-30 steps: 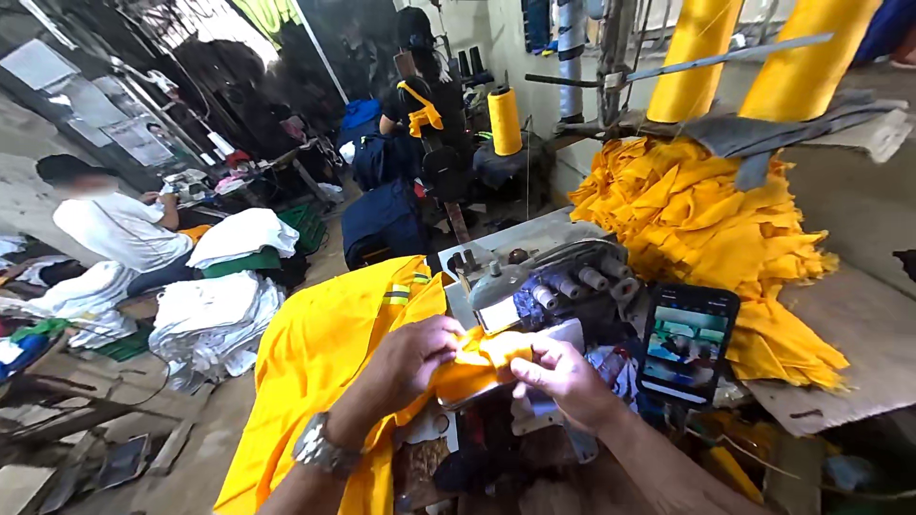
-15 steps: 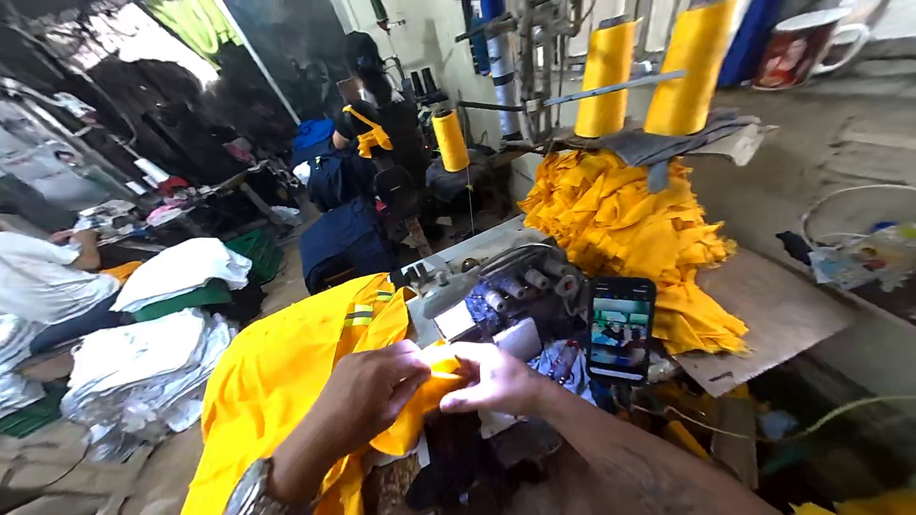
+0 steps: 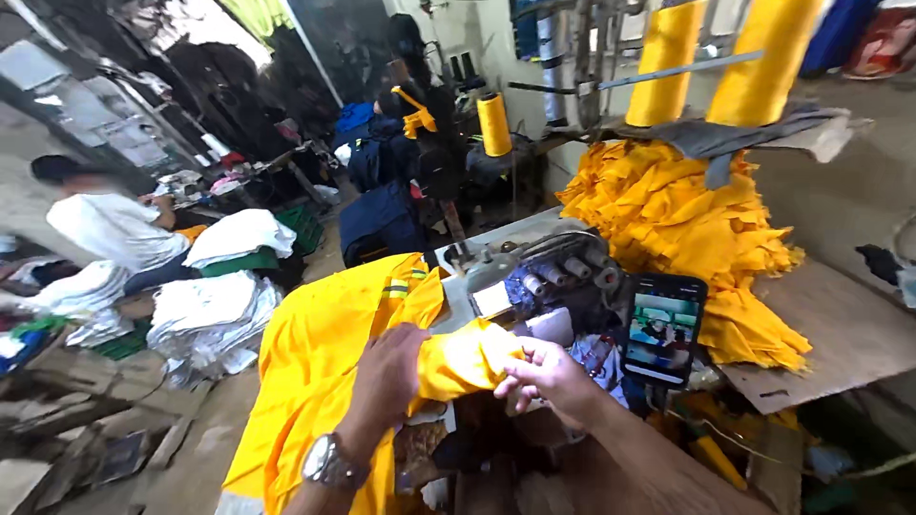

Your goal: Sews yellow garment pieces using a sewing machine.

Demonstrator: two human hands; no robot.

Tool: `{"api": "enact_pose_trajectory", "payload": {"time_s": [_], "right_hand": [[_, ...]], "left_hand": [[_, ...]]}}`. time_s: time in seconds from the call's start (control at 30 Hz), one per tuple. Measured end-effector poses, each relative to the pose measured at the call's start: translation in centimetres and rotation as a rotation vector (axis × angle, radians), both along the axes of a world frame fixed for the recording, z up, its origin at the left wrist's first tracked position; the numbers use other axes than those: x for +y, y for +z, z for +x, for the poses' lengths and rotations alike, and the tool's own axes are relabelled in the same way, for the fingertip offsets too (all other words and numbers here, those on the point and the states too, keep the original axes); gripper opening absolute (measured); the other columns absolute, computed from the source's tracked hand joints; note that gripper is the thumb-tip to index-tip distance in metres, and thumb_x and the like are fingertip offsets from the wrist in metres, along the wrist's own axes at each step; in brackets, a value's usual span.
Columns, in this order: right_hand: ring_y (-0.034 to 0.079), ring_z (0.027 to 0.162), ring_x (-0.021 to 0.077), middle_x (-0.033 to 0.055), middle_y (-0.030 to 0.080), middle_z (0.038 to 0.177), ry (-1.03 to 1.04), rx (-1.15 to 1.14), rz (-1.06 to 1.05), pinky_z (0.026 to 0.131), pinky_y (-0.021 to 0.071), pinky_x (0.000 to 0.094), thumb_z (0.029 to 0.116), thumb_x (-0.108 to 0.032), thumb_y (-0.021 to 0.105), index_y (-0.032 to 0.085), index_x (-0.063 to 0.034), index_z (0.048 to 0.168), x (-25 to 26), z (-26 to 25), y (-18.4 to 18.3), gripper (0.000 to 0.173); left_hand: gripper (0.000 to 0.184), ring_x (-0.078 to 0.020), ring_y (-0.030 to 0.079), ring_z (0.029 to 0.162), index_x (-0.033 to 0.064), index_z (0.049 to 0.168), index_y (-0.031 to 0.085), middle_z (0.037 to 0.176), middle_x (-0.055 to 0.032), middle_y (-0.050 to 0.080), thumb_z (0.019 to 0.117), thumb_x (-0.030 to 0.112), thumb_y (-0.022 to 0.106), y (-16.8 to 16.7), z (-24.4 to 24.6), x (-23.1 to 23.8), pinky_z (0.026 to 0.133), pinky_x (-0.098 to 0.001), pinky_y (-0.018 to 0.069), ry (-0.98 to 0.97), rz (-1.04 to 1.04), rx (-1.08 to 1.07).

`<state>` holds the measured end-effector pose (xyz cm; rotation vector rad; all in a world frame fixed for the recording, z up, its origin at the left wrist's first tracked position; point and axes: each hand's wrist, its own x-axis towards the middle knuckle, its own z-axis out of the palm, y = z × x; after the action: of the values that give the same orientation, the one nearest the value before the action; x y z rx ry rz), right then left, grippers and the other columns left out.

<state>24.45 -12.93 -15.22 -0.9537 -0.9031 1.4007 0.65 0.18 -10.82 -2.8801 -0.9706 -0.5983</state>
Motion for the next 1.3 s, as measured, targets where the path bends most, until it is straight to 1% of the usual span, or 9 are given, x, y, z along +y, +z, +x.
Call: {"api": "enact_pose_trajectory", "payload": {"time_s": [0.13,0.3,0.37,0.5,0.73,0.83,1.0,1.13,1.3], "right_hand": [[0.071,0.068,0.0161,0.0118,0.074,0.086,-0.074,0.009,-0.067,0.059,0.0593,0.0279,0.1100,-0.020,0.046,0.065,-0.0015,0.112,0.4,0.1,-0.1,0.026],[0.063,0.056,0.0124,0.0055,0.066,0.074,-0.001,-0.028,-0.146,0.056,0.0570,0.0273,0.1082,-0.024,0.052,0.064,-0.0039,0.103,0.0,0.9,-1.4,0.024],[0.066,0.060,0.0114,0.0025,0.068,0.073,0.024,-0.081,-0.056,0.060,0.0589,0.0276,0.1061,-0.025,0.055,0.066,-0.0057,0.096,-0.5,1.2,-1.6,0.024],[0.070,0.079,0.0118,0.0029,0.073,0.087,-0.087,-0.278,0.219,0.075,0.0614,0.0312,0.0995,-0.025,0.064,0.075,-0.0070,0.097,0.7,1.5,1.1,0.021],[0.067,0.070,0.0064,0.0008,0.072,0.088,0.190,-0.642,0.196,0.065,0.0584,0.0272,0.0954,-0.041,0.070,0.072,-0.0079,0.106,2.4,0.7,1.6,0.035],[0.068,0.081,0.0084,0.0015,0.071,0.090,0.182,-0.733,0.240,0.075,0.0577,0.0331,0.0919,-0.044,0.073,0.073,-0.0088,0.103,1.8,0.5,1.3,0.037],[0.067,0.086,0.0172,0.0109,0.070,0.090,0.169,-0.746,0.310,0.079,0.0555,0.0417,0.0903,-0.038,0.075,0.071,-0.0003,0.095,0.3,0.7,-0.1,0.038],[0.068,0.094,0.0157,0.0122,0.072,0.102,0.169,-0.706,0.336,0.089,0.0565,0.0384,0.0938,-0.025,0.073,0.069,0.0007,0.111,1.7,1.7,1.0,0.031],[0.068,0.080,0.0115,0.0081,0.071,0.103,0.030,-0.576,0.293,0.074,0.0592,0.0299,0.0936,-0.012,0.072,0.066,-0.0024,0.118,2.9,2.3,1.6,0.027]], "left_hand": [[0.031,-0.0229,0.071,0.099,0.0177,0.106,0.078,0.116,0.0000,0.075,0.0864,-0.002,0.065,-0.1,4.4,-1.4,0.081,-0.0482,0.0552,-0.379,0.133,0.161],[0.018,-0.0265,0.069,0.089,0.0082,0.104,0.073,0.097,-0.0083,0.071,0.1012,0.020,0.060,0.5,5.9,-0.7,0.079,-0.0503,0.0532,-0.395,0.084,0.453],[0.018,-0.0251,0.067,0.083,0.0089,0.089,0.071,0.088,-0.0069,0.068,0.0991,0.021,0.062,2.1,5.7,-0.3,0.074,-0.0490,0.0524,-0.455,-0.008,0.472],[0.017,-0.0166,0.069,0.086,0.0097,0.098,0.073,0.096,-0.0035,0.072,0.1015,0.022,0.062,5.4,4.8,-0.2,0.078,-0.0417,0.0576,-0.639,-0.435,0.322],[0.011,-0.0166,0.068,0.079,0.0125,0.093,0.072,0.084,-0.0014,0.066,0.0996,0.015,0.062,6.1,3.4,-0.4,0.070,-0.0419,0.0587,-0.481,-0.178,0.249],[0.001,-0.0167,0.065,0.072,0.0140,0.093,0.069,0.081,-0.0004,0.063,0.0933,0.013,0.070,5.7,5.8,-1.6,0.060,-0.0396,0.0558,-0.497,-0.031,0.256],[0.035,-0.0329,0.068,0.105,0.0044,0.128,0.064,0.115,-0.0168,0.068,0.0984,0.024,0.068,5.3,8.4,-1.5,0.089,-0.0557,0.0554,-0.592,-0.380,0.559],[0.039,-0.0373,0.071,0.087,0.0020,0.095,0.074,0.086,-0.0177,0.071,0.0961,0.040,0.069,6.9,9.0,-0.2,0.075,-0.0596,0.0555,-0.448,-0.263,0.648],[0.028,-0.0298,0.069,0.089,0.0081,0.096,0.077,0.088,-0.0108,0.071,0.0969,0.035,0.070,9.0,9.4,0.5,0.079,-0.0549,0.0540,-0.425,-0.318,0.747]]}}
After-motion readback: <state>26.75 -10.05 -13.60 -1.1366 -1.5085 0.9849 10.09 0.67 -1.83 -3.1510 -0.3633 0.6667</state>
